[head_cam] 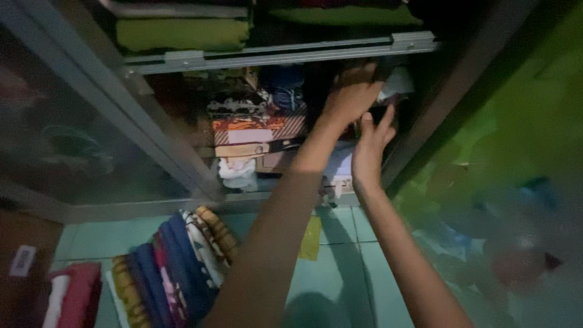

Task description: The person organizes clothes by removing folded items from a storage cabinet and placing them in a stack on the floor, then folding a green cloth and placing it into the cabinet.

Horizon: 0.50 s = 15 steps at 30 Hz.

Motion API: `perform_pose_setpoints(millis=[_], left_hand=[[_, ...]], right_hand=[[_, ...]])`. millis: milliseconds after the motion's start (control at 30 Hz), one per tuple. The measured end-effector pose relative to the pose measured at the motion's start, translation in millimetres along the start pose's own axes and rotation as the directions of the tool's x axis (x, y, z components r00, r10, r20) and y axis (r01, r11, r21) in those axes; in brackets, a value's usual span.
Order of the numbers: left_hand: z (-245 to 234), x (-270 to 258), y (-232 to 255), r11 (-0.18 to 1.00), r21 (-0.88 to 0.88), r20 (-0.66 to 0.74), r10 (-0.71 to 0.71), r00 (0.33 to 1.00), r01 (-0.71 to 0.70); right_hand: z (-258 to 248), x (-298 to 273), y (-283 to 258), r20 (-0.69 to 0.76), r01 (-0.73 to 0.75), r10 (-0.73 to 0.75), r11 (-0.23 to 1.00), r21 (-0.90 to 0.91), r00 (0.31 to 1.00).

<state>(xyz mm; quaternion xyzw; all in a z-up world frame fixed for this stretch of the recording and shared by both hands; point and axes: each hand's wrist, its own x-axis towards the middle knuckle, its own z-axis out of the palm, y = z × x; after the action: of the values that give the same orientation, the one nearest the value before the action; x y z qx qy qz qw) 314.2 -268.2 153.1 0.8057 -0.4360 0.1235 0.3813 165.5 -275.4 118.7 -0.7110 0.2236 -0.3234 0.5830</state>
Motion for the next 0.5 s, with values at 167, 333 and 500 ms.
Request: perform_pose_setpoints(millis=[167, 333, 500], left_hand=[[-10.0, -80.7, 5.1, 0.961, -0.204, -0.268, 0.129, 0.955, -0.187], [10.1, -111.6, 0.5, 0.928, -0.366, -0.295, -0.044, 0.955, -0.070], [62.1, -89.8, -34.5, 0.960, -0.256, -0.282, 0.040, 0.959, -0.115]], right_hand=[[6.5, -15.4, -15.3, -0.104, 0.147, -0.134, 0.982, 0.121, 0.985], [11.2, -34.2, -21.8, -0.140, 0.231, -0.215, 0.966, 0.112, 0.966], [7.6, -33.9, -19.3, -0.098, 0.283, -0.283, 0.959, -0.021, 0.954]])
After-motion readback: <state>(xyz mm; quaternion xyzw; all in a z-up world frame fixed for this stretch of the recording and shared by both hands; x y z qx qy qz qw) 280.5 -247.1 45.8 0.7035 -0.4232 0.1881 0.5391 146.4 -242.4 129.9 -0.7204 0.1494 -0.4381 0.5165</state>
